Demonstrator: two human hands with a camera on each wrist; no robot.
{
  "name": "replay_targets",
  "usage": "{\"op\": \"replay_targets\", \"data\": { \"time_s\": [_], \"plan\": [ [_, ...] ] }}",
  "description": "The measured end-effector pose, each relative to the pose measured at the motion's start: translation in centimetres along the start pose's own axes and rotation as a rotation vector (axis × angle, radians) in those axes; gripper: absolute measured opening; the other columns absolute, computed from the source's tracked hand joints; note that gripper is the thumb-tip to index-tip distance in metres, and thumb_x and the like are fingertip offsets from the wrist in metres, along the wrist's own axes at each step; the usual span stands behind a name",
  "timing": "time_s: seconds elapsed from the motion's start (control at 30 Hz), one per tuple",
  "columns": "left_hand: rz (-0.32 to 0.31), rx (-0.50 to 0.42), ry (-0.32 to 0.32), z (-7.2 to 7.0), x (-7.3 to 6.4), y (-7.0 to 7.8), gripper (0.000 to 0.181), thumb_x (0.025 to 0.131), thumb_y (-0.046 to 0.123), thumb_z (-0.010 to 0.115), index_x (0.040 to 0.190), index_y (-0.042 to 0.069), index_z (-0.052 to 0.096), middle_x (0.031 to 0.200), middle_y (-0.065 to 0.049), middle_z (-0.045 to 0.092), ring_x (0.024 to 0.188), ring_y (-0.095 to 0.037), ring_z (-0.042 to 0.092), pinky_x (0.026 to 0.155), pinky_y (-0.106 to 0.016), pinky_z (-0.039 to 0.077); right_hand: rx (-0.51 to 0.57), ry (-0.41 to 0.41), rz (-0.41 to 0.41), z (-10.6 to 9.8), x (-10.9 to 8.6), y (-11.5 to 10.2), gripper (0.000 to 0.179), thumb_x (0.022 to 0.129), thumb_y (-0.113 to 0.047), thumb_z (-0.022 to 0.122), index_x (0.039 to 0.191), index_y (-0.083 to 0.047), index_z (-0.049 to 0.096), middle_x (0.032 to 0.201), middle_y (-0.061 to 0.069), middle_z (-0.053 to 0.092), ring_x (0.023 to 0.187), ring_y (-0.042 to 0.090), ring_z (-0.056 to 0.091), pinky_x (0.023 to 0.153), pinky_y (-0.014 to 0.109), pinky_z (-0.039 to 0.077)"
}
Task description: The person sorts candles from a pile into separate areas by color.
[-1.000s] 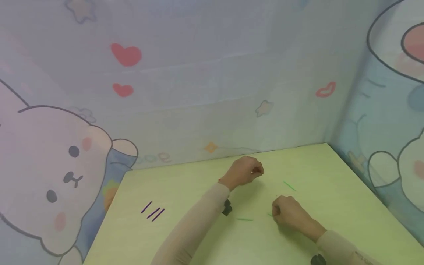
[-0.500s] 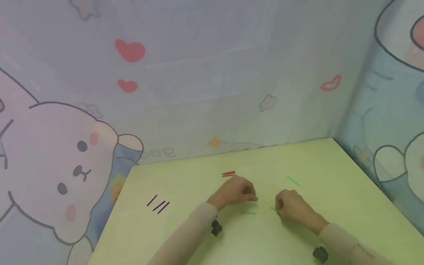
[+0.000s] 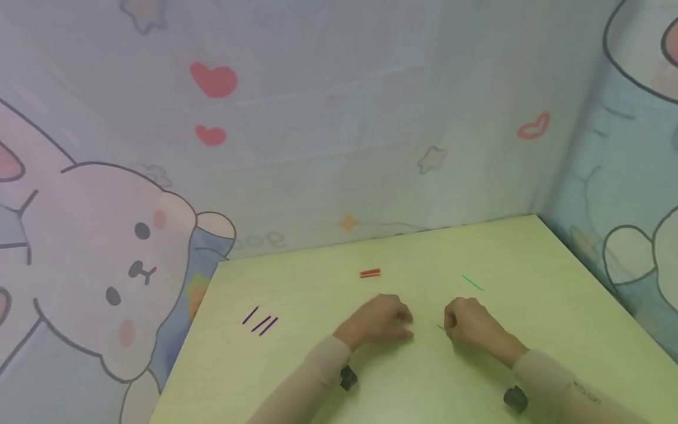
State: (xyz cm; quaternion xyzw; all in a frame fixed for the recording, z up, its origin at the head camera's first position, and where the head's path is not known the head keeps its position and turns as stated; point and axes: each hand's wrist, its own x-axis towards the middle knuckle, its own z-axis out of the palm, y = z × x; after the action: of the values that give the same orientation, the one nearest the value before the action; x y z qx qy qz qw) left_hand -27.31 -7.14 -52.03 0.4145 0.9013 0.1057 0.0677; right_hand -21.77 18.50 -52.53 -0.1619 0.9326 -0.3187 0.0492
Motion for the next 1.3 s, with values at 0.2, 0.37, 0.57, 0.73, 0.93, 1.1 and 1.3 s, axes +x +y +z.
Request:
{"op": "replay_targets", "data": {
  "time_s": [0.2, 0.37, 0.57, 0.73, 0.93, 1.1, 1.3],
  "plan": [
    [0.026, 0.043, 0.028, 0.5, -0.2, -0.2, 0.023, 0.093, 0.02, 0.091, 0.115, 0.016, 0.088, 0.108, 0.008, 0.08, 0.1, -0.002, 0.068, 0.093, -0.014, 0.052, 0.015, -0.008, -0.009, -0.1, 0.2, 0.4, 0.021, 0.084, 0.009, 0.078, 0.077, -0.009, 0.071, 0.086, 0.0, 0.068, 0.076, 0.017, 0.06, 0.072, 0.038, 0.058],
    [0.021, 0.048, 0.038, 0.8, -0.1, 0.3, 0.008, 0.097, 0.014, 0.088, 0.104, 0.018, 0.089, 0.1, 0.011, 0.082, 0.094, 0.002, 0.07, 0.089, -0.01, 0.052, 0.026, -0.035, -0.064, -0.2, 0.2, 1.1, 0.02, 0.083, 0.009, 0.076, 0.078, -0.01, 0.071, 0.09, 0.002, 0.07, 0.08, 0.016, 0.06, 0.076, 0.04, 0.06],
    [0.014, 0.058, 0.052, 0.6, -0.1, 0.8, 0.008, 0.096, 0.012, 0.086, 0.096, 0.02, 0.089, 0.094, 0.014, 0.082, 0.086, 0.006, 0.068, 0.083, -0.008, 0.051, -0.013, -0.044, -0.092, -0.3, 0.3, 1.0, 0.022, 0.083, 0.01, 0.073, 0.076, -0.011, 0.07, 0.086, 0.0, 0.069, 0.077, 0.014, 0.058, 0.07, 0.034, 0.057],
    [0.009, 0.064, 0.061, 0.3, -0.1, 0.8, 0.008, 0.096, 0.013, 0.086, 0.095, 0.021, 0.089, 0.093, 0.014, 0.082, 0.085, 0.006, 0.069, 0.081, -0.009, 0.051, -0.026, -0.046, -0.079, -0.8, 0.7, 0.6, 0.021, 0.083, 0.01, 0.074, 0.078, -0.01, 0.071, 0.085, -0.002, 0.068, 0.076, 0.014, 0.058, 0.069, 0.033, 0.056],
    [-0.01, 0.079, 0.068, 0.3, -0.1, 0.7, 0.008, 0.097, 0.014, 0.086, 0.097, 0.021, 0.089, 0.094, 0.015, 0.083, 0.086, 0.005, 0.07, 0.086, -0.011, 0.052, -0.053, -0.022, -0.103, -2.0, 1.6, 0.2, 0.016, 0.086, 0.009, 0.077, 0.083, -0.006, 0.073, 0.087, 0.0, 0.07, 0.077, 0.015, 0.06, 0.071, 0.036, 0.059],
    [-0.005, 0.101, 0.073, 0.5, -0.2, 0.6, 0.009, 0.096, 0.015, 0.087, 0.097, 0.023, 0.09, 0.094, 0.017, 0.083, 0.086, 0.006, 0.07, 0.086, -0.011, 0.052, -0.055, -0.018, -0.081, -3.0, 2.1, 0.0, 0.013, 0.087, 0.007, 0.076, 0.085, -0.006, 0.074, 0.087, 0.001, 0.07, 0.076, 0.016, 0.06, 0.071, 0.038, 0.058],
    [-0.005, 0.104, 0.085, 0.5, -0.2, 0.7, 0.009, 0.096, 0.015, 0.087, 0.097, 0.024, 0.09, 0.093, 0.017, 0.083, 0.083, 0.008, 0.068, 0.085, -0.01, 0.051, -0.053, -0.009, -0.086, -4.1, 2.7, 0.2, 0.009, 0.087, 0.006, 0.075, 0.087, -0.004, 0.074, 0.086, 0.004, 0.072, 0.075, 0.018, 0.061, 0.072, 0.041, 0.06]
  ]
}}
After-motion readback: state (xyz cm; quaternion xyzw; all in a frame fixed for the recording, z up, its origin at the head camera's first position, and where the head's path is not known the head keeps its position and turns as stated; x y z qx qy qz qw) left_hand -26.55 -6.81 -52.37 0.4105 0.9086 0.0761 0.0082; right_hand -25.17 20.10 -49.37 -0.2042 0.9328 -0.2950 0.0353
